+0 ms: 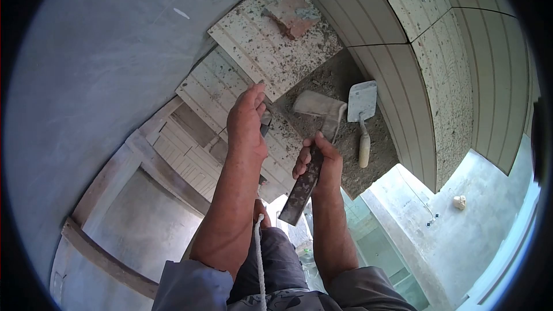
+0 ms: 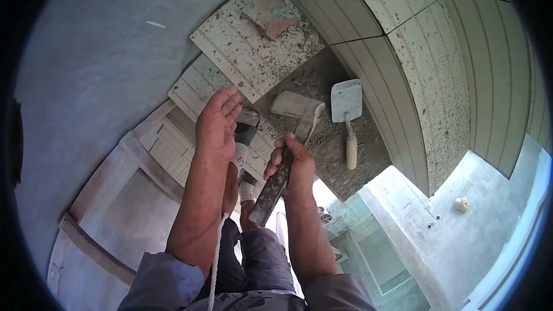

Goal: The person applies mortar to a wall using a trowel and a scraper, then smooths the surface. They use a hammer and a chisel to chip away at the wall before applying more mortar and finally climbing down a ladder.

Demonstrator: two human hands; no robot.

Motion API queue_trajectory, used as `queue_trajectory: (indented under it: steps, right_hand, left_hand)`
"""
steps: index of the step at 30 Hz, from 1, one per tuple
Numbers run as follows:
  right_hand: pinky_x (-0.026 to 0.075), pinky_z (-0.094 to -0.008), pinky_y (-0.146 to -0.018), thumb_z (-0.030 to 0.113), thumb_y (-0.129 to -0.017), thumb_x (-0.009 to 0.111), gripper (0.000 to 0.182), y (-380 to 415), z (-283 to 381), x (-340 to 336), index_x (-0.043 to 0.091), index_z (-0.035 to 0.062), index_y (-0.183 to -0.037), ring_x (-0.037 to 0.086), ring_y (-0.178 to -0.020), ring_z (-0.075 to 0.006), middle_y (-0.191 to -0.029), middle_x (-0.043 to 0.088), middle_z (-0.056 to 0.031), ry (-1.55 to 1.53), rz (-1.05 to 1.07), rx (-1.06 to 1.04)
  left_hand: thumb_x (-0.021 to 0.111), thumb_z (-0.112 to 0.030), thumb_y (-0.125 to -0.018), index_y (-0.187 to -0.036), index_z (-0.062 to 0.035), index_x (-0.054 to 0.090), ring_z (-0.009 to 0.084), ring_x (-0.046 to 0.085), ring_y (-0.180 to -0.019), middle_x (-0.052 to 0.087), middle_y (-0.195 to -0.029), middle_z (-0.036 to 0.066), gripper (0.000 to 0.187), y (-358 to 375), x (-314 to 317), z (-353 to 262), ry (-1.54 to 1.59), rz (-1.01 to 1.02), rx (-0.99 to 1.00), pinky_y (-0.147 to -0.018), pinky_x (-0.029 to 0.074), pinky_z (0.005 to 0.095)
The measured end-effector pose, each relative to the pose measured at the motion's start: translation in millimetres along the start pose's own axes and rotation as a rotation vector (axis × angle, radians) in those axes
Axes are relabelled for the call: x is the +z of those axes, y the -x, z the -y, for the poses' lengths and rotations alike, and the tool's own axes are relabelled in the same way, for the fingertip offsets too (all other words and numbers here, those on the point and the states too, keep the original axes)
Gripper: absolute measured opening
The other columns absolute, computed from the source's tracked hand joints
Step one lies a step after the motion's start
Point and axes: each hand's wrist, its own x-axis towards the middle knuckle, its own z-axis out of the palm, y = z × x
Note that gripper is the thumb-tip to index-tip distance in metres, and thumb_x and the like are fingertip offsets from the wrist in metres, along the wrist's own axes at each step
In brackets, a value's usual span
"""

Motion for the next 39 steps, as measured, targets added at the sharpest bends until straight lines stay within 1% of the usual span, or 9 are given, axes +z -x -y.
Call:
queue_trajectory:
  steps: [4, 9, 12, 17, 21, 24, 33, 36, 39]
  right_hand:
    - [0.043, -0.0366, -0.039, 0.032, -0.092, 0.048, 0.028, -13, -15, 12, 0.053, 0.0054, -0.084, 0.047, -0.039, -0.0197, -0.053, 0.047, -0.0032, 0.16, -0.054, 0.13]
    - [0.043, -0.0368, -0.039, 0.033, -0.093, 0.046, 0.029, -5, -4, 1, 0.052, 0.0058, -0.085, 0.046, -0.039, -0.0194, -0.053, 0.046, -0.0034, 0.025, 0.014, 0.208]
    - [0.045, -0.0354, -0.037, 0.031, -0.094, 0.047, 0.028, 2, -12, 5, 0.05, 0.0051, -0.084, 0.05, -0.039, -0.0198, -0.053, 0.048, -0.0045, -0.075, -0.009, -0.074]
    - [0.045, -0.0353, -0.038, 0.031, -0.094, 0.045, 0.028, -13, -24, 9, 0.051, 0.0047, -0.085, 0.05, -0.039, -0.0201, -0.054, 0.049, -0.0046, 0.015, 0.003, 0.076]
    - [0.046, -0.0359, -0.038, 0.032, -0.094, 0.045, 0.03, -10, -14, 2, 0.051, 0.0049, -0.085, 0.05, -0.039, -0.02, -0.054, 0.049, -0.005, -0.108, 0.046, 0.16]
    - [0.047, -0.0359, -0.038, 0.031, -0.095, 0.043, 0.029, -2, -11, 9, 0.05, 0.005, -0.086, 0.05, -0.039, -0.0202, -0.054, 0.048, -0.0048, -0.14, 0.041, -0.072]
    - [0.044, -0.0373, -0.039, 0.031, -0.093, 0.046, 0.028, -8, -14, 8, 0.052, 0.0048, -0.085, 0.047, -0.039, -0.0205, -0.053, 0.046, -0.0043, -0.056, 0.035, 0.14]
    - [0.047, -0.034, -0.037, 0.031, -0.095, 0.046, 0.028, -2, -13, 14, 0.05, 0.0053, -0.087, 0.051, -0.039, -0.0194, -0.053, 0.048, -0.0041, -0.081, -0.009, -0.058]
    - [0.046, -0.0364, -0.039, 0.029, -0.094, 0.045, 0.027, -7, -15, 20, 0.051, 0.0053, -0.084, 0.049, -0.039, -0.0201, -0.053, 0.047, -0.0039, -0.02, -0.089, -0.1]
  left_hand:
    - [0.054, -0.047, -0.086, -0.136, -0.0086, 0.043, 0.0314, 0.032, -0.132, 0.041, -0.141, 0.016, 0.064, 1, -2, 4, -0.018, 0.038, 0.009, -0.111, 0.005, 0.0446]
    - [0.055, -0.047, -0.084, -0.141, -0.0093, 0.037, 0.0304, 0.035, -0.131, 0.042, -0.14, 0.016, 0.07, 3, -3, 3, -0.028, 0.047, 0.003, -0.11, 0.006, 0.0457]
    - [0.054, -0.047, -0.085, -0.141, -0.0099, 0.037, 0.0301, 0.036, -0.13, 0.043, -0.14, 0.015, 0.07, 6, -3, -2, -0.024, 0.015, 0.004, -0.11, 0.006, 0.0461]
    - [0.055, -0.047, -0.084, -0.141, -0.0111, 0.036, 0.0295, 0.037, -0.129, 0.044, -0.139, 0.014, 0.07, 3, -5, 8, 0.01, 0.014, 0.001, -0.11, 0.006, 0.0453]
    - [0.056, -0.047, -0.084, -0.142, -0.0101, 0.034, 0.0289, 0.037, -0.129, 0.046, -0.138, 0.014, 0.073, 2, -2, 5, -0.005, 0.054, -0.005, -0.109, 0.006, 0.0453]
    - [0.055, -0.046, -0.085, -0.139, -0.0086, 0.039, 0.0285, 0.037, -0.129, 0.046, -0.137, 0.014, 0.067, 5, 0, -2, 0.021, -0.003, -0.002, -0.11, 0.005, 0.0457]
    - [0.054, -0.045, -0.087, -0.133, -0.0072, 0.046, 0.0298, 0.036, -0.13, 0.045, -0.138, 0.015, 0.06, 1, 3, 2, 0.03, 0.026, 0.011, -0.11, 0.008, 0.0445]
    - [0.053, -0.045, -0.088, -0.132, -0.007, 0.047, 0.0306, 0.035, -0.131, 0.044, -0.139, 0.016, 0.059, 4, 3, -4, 0.027, 0.009, -0.004, -0.111, 0.008, 0.0441]
    - [0.051, -0.046, -0.088, -0.133, -0.0074, 0.047, 0.0312, 0.034, -0.131, 0.043, -0.14, 0.017, 0.059, 3, 0, -5, 0.017, 0.026, -0.006, -0.111, 0.007, 0.0445]
